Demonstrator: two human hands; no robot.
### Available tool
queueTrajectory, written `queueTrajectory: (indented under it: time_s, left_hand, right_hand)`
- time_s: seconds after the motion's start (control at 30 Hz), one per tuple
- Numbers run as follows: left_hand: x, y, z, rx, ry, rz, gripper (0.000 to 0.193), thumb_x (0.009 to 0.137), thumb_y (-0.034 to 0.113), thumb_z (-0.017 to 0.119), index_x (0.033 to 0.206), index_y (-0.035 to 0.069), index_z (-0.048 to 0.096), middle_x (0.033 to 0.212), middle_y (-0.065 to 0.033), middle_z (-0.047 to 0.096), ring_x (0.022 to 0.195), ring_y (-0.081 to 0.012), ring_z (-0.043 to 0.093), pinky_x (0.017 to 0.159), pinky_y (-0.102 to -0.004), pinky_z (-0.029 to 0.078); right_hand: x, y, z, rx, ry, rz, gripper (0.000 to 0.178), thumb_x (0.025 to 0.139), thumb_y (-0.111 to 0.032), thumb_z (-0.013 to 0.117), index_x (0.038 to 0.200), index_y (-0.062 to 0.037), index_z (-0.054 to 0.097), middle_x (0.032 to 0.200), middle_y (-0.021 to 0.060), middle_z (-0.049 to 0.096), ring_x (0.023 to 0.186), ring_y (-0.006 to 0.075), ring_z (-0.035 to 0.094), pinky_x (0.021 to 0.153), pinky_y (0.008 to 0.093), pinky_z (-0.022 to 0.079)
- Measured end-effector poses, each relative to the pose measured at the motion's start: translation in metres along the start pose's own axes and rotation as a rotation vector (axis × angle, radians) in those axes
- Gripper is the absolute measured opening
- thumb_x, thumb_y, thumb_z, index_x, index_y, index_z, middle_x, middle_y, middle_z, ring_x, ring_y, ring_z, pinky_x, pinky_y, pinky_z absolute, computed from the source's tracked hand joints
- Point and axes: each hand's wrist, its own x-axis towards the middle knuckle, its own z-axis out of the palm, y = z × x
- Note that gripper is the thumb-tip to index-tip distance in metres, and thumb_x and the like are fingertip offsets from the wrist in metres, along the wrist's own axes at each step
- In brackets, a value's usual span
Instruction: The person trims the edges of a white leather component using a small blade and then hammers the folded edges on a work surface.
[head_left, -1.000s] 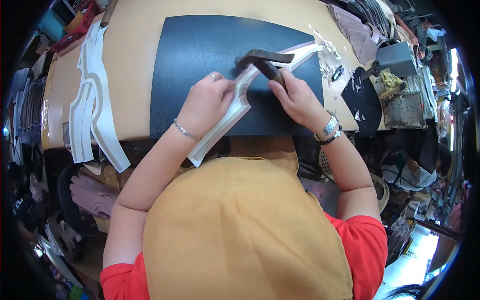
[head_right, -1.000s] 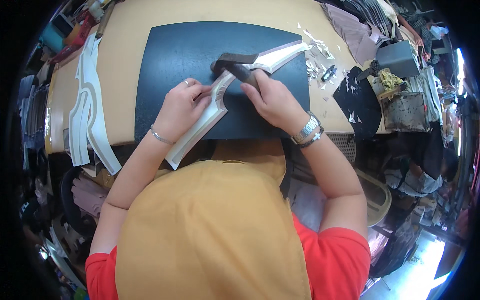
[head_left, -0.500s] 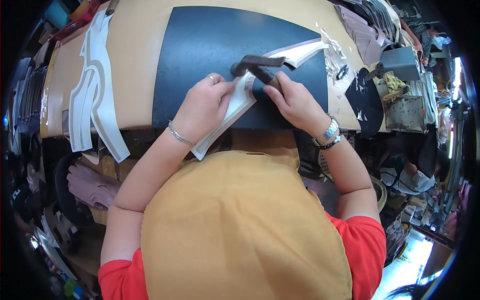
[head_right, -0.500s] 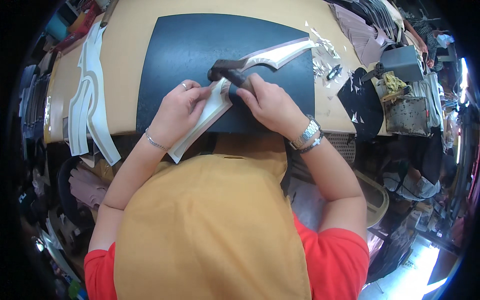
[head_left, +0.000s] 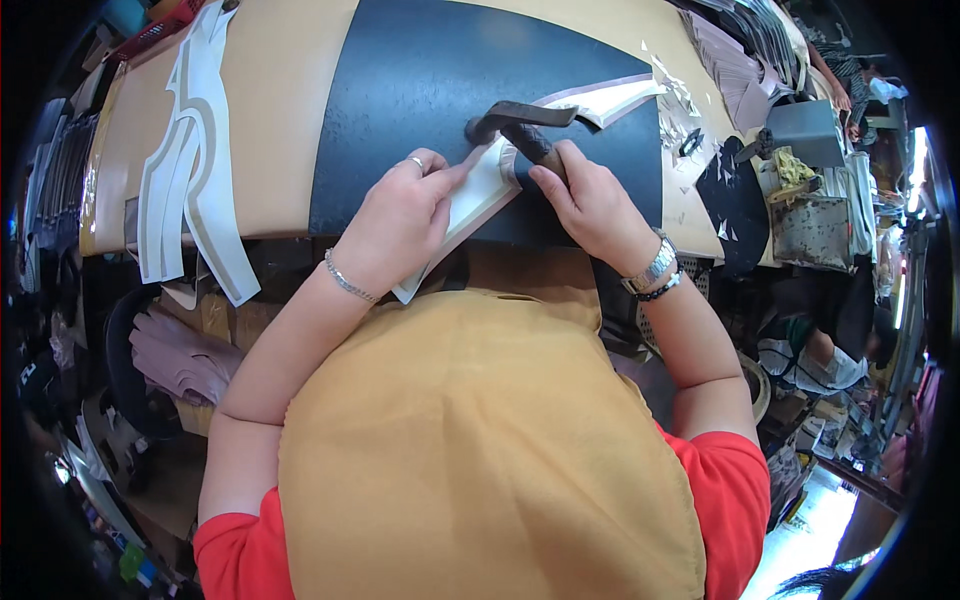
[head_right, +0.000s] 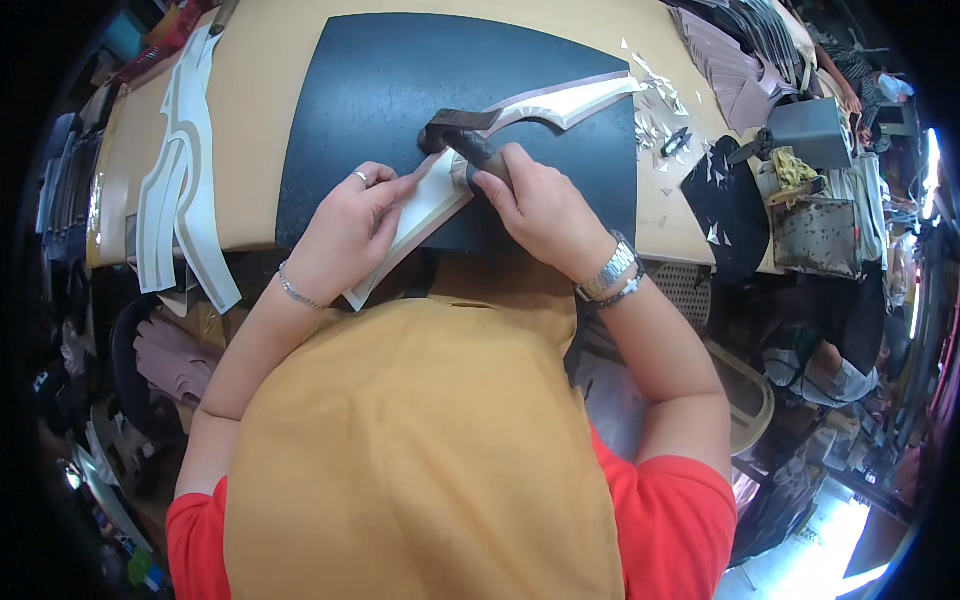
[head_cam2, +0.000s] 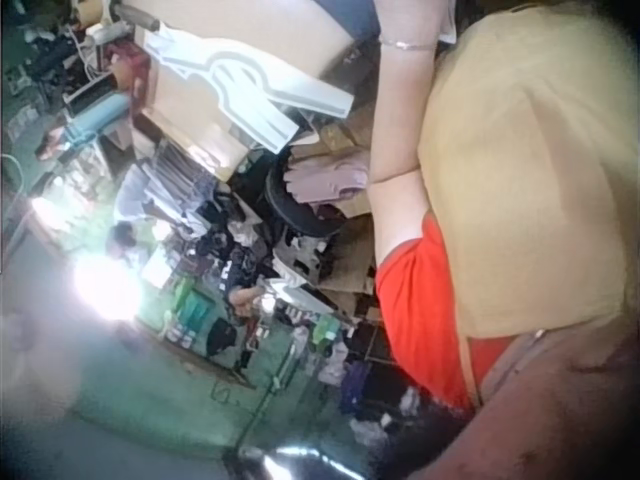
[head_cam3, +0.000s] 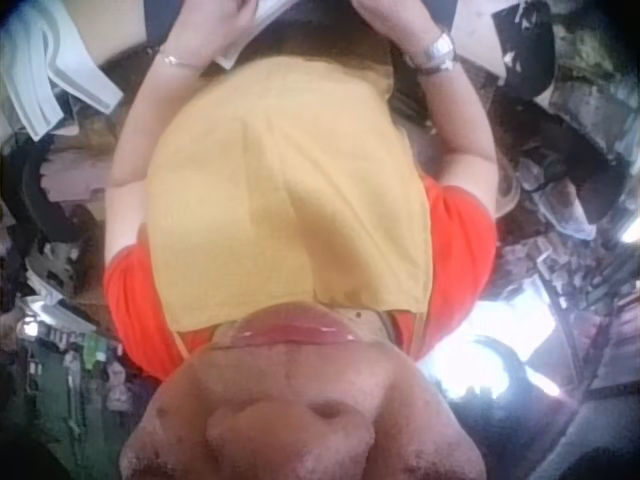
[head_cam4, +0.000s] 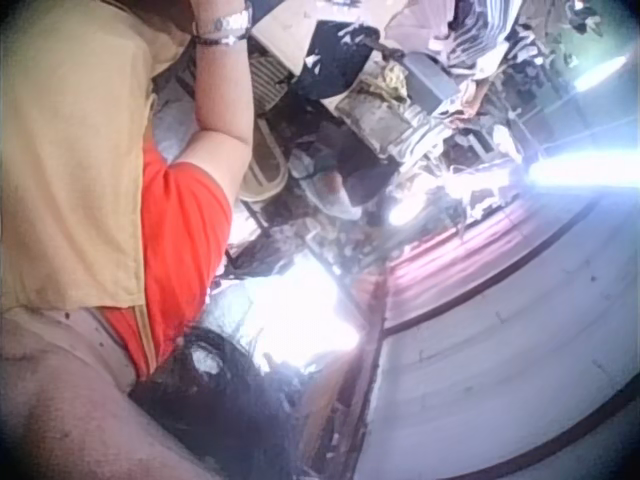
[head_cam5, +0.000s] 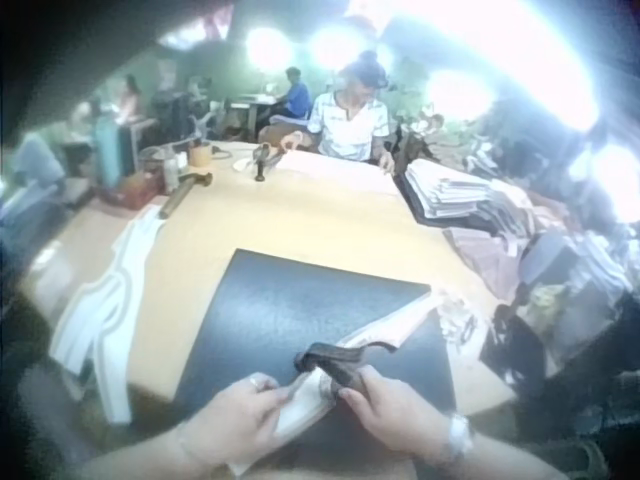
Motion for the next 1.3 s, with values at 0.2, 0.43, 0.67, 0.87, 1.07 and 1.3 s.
queueTrajectory:
  time_s: [0.2,0.43,0.67,0.87,1.07,1.3]
  left_hand:
    - [-0.012,0.0,-0.003,0.0,0.008,0.001,0.025,0.092,-0.001,0.067,0.116,0.001,0.073,0.106,-0.0163,0.067,0.092,-0.0327,0.069,0.082,-0.0381,0.057]
    - [-0.023,0.0,-0.008,0.0,0.035,0.004,0.024,0.092,0.0,0.069,0.115,0.001,0.074,0.105,-0.0165,0.068,0.09,-0.0317,0.07,0.079,-0.0369,0.057]
    - [-0.028,-0.005,-0.005,-0.001,0.113,0.021,0.023,0.089,-0.002,0.072,0.111,0.0,0.076,0.1,-0.0159,0.069,0.084,-0.0298,0.071,0.075,-0.0355,0.058]
    - [-0.017,-0.004,-0.001,0.066,0.116,0.098,0.021,0.09,0.0,0.072,0.11,0.0,0.076,0.1,-0.0151,0.069,0.084,-0.0304,0.07,0.075,-0.0361,0.058]
    - [0.008,-0.011,0.013,0.146,0.138,0.179,0.021,0.09,0.002,0.071,0.111,0.001,0.075,0.102,-0.0148,0.069,0.086,-0.0328,0.07,0.078,-0.0383,0.058]
    - [-0.008,-0.007,-0.002,-0.001,0.032,0.024,0.021,0.091,0.003,0.07,0.111,0.001,0.073,0.104,-0.015,0.069,0.088,-0.0336,0.07,0.079,-0.0391,0.057]
  right_hand:
    - [-0.004,0.0,0.006,0.007,0.0,-0.065,0.032,0.105,-0.031,0.061,0.102,-0.0019,0.048,0.079,0.0276,0.065,0.078,0.0513,0.064,0.065,0.0563,0.049]
    - [-0.007,-0.007,0.01,0.014,-0.048,-0.07,0.033,0.105,-0.032,0.061,0.103,-0.002,0.049,0.08,0.0274,0.065,0.079,0.051,0.063,0.065,0.056,0.05]
    - [-0.009,-0.01,0.011,-0.012,-0.021,-0.101,0.033,0.105,-0.032,0.061,0.104,-0.0014,0.049,0.083,0.0273,0.066,0.081,0.0507,0.064,0.068,0.0551,0.051]
    - [-0.009,-0.009,0.009,0.007,-0.014,-0.1,0.033,0.105,-0.032,0.06,0.104,-0.0011,0.049,0.084,0.028,0.066,0.082,0.051,0.064,0.068,0.0556,0.05]
    - [-0.007,-0.009,0.004,0.11,0.037,-0.072,0.034,0.106,-0.031,0.06,0.101,-0.0003,0.047,0.08,0.0287,0.064,0.081,0.0524,0.063,0.069,0.0565,0.049]
    - [-0.006,-0.007,0.005,-0.022,0.027,-0.072,0.033,0.105,-0.031,0.061,0.102,-0.0003,0.048,0.082,0.0282,0.064,0.082,0.0518,0.063,0.069,0.0553,0.049]
